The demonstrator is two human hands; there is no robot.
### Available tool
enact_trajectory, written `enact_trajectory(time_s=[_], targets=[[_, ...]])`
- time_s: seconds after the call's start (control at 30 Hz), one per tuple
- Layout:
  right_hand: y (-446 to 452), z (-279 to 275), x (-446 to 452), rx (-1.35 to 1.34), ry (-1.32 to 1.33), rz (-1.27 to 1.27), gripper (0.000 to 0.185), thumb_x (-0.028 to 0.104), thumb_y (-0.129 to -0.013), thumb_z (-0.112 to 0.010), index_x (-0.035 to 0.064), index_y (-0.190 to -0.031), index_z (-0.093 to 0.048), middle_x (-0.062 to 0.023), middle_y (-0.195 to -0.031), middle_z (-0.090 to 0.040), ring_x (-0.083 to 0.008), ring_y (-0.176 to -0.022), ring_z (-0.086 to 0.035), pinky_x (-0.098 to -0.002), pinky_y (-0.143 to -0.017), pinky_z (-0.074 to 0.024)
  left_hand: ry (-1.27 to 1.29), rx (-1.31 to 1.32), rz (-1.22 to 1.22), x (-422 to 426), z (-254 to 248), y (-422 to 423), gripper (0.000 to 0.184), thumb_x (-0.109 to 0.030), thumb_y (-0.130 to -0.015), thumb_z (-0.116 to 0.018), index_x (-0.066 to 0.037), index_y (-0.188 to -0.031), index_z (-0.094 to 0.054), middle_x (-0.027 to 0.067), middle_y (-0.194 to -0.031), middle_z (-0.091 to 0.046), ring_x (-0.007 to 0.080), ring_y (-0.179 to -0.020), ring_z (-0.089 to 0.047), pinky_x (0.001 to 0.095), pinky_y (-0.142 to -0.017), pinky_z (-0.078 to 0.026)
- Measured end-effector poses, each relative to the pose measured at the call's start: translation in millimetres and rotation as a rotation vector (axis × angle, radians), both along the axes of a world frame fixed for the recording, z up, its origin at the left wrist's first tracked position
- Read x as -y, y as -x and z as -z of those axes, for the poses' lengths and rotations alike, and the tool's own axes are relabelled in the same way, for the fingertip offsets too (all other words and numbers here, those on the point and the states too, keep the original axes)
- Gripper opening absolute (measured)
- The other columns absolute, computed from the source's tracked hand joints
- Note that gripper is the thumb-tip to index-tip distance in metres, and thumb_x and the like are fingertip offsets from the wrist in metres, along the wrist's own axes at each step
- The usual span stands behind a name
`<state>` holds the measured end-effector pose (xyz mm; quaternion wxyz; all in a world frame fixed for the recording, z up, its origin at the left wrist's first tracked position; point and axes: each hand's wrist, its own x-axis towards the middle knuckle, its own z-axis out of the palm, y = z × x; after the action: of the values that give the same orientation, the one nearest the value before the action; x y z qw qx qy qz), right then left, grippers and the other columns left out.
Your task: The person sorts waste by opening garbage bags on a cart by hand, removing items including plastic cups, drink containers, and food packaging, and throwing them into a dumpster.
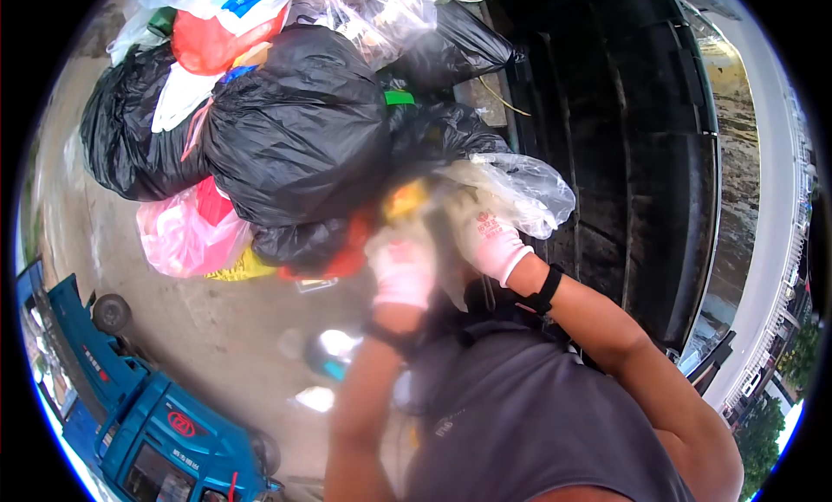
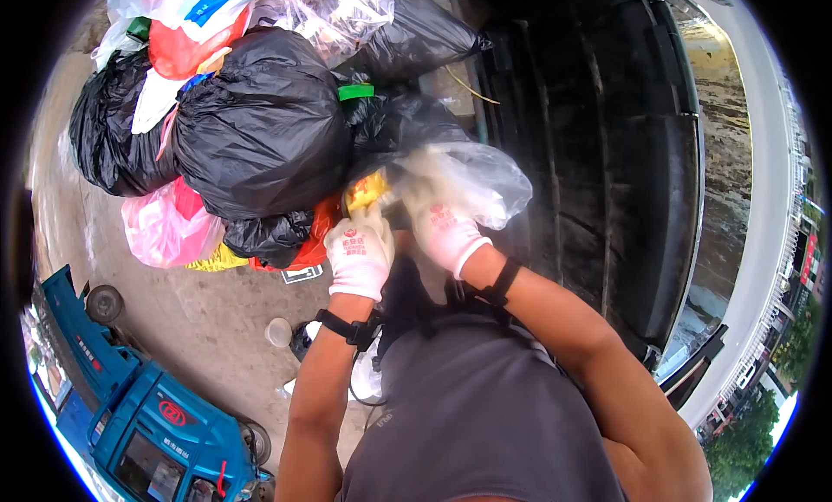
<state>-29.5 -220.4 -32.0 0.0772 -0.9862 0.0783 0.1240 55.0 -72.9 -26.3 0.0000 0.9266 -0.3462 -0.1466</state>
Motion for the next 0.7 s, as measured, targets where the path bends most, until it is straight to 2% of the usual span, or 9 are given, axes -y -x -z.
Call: enact_trajectory(time_s=[0.07, 0.17, 0.3, 0.33, 0.43, 0.47, 0.57, 0.6, 0.7], targets=[[9.0, 11.0, 3.1, -0.151, 0.12, -0.199, 0.041, 0.016, -0.096, -0.062, 0.0096, -0.135, -0.069, -0.0126, -0.138, -0.07, -0.0347, -0.14, -0.056, -0.0541, -0.124, -0.0384, 0.075, -0.05, -0.053, -9.6, 9.9, 0.7, 0.03, -0.035, -0.103, -0.064, -0.009, -0.112, -0.075, 0.0161, -0.102, -0.078, 0.0369, -0.085, -0.078, 0.0496, -0.076, -0.06], [8.0, 14.0, 15.0, -0.116, -0.087, -0.249, 0.046, 0.024, -0.095, -0.071, 0.0014, -0.135, -0.066, -0.0206, -0.138, -0.067, -0.0424, -0.14, -0.056, -0.0537, -0.128, -0.034, 0.219, -0.132, -0.138, -10.3, -1.6, -5.6, 0.037, -0.039, -0.104, -0.062, -0.005, -0.108, -0.076, 0.0186, -0.11, -0.079, 0.0395, -0.092, -0.077, 0.0519, -0.082, -0.06], [19.3, 38.8, 15.3, -0.051, -0.399, -0.073, 0.042, 0.021, -0.096, -0.065, 0.0032, -0.133, -0.069, -0.0201, -0.139, -0.067, -0.0404, -0.14, -0.057, -0.0537, -0.132, -0.029, 0.243, -0.229, -0.34, 12.0, -4.7, -5.5, 0.053, -0.047, -0.103, -0.063, -0.002, -0.132, -0.069, 0.0253, -0.127, -0.074, 0.0443, -0.101, -0.076, 0.0533, -0.089, -0.059], [9.9, 14.3, 19.3, -0.173, -0.316, -0.169, 0.042, 0.02, -0.095, -0.064, 0.0044, -0.133, -0.07, -0.0194, -0.14, -0.067, -0.0398, -0.14, -0.058, -0.0538, -0.131, -0.0291, 0.23, -0.255, -0.349, 16.6, -3.3, -5.4, 0.057, -0.043, -0.101, -0.067, -0.004, -0.142, -0.063, 0.0276, -0.134, -0.07, 0.0463, -0.107, -0.074, 0.0536, -0.094, -0.059], [0.9, 1.0, 15.9, -0.315, -0.004, -0.321, 0.041, 0.017, -0.095, -0.062, 0.0085, -0.134, -0.071, -0.0175, -0.142, -0.067, -0.0386, -0.139, -0.059, -0.0535, -0.129, -0.0338, 0.2, -0.291, -0.271, 18.2, 19.7, -10.4, 0.054, -0.032, -0.1, -0.07, -0.005, -0.145, -0.062, 0.0275, -0.135, -0.07, 0.0461, -0.112, -0.072, 0.0537, -0.098, -0.058], [0.6, 1.1, 15.2, -0.325, 0.111, -0.347, 0.041, 0.016, -0.095, -0.062, 0.0099, -0.134, -0.071, -0.0168, -0.143, -0.067, -0.0383, -0.138, -0.059, -0.0533, -0.127, -0.036, 0.251, -0.305, -0.285, 15.5, 24.3, -7.8, 0.048, -0.019, -0.1, -0.068, -0.006, -0.146, -0.063, 0.0282, -0.133, -0.07, 0.0471, -0.116, -0.071, 0.0536, -0.1, -0.057], [-2.8, 30.7, 24.2, 0.079, -0.109, 0.006, 0.047, 0.007, -0.09, -0.063, 0.0107, -0.136, -0.069, -0.0139, -0.141, -0.067, -0.0379, -0.127, -0.063, -0.056, -0.112, -0.0485, 0.468, -0.251, -0.254, 0.0, 43.2, -6.3, 0.044, -0.01, -0.099, -0.064, -0.005, -0.143, -0.065, 0.0285, -0.131, -0.071, 0.0486, -0.119, -0.069, 0.0532, -0.102, -0.056], [-9.4, 25.8, 25.6, 0.182, -0.151, 0.006, 0.048, 0.007, -0.09, -0.064, 0.009, -0.138, -0.067, -0.0153, -0.143, -0.066, -0.0391, -0.13, -0.063, -0.0549, -0.109, -0.0514, 0.509, -0.256, -0.277, -0.2, 40.0, -7.5, 0.043, -0.006, -0.098, -0.062, -0.005, -0.141, -0.067, 0.0285, -0.13, -0.072, 0.0486, -0.121, -0.068, 0.0527, -0.103, -0.055], [-20.5, 39.3, 19.7, 0.169, -0.151, -0.019, 0.044, 0.013, -0.093, -0.061, 0.0061, -0.135, -0.07, -0.016, -0.14, -0.067, -0.0391, -0.14, -0.057, -0.0535, -0.119, -0.0445, 0.471, -0.408, -0.413, 3.4, 31.1, -14.6, 0.045, 0.001, -0.096, -0.059, -0.004, -0.139, -0.069, 0.028, -0.129, -0.073, 0.0472, -0.122, -0.068, 0.0511, -0.105, -0.055]])
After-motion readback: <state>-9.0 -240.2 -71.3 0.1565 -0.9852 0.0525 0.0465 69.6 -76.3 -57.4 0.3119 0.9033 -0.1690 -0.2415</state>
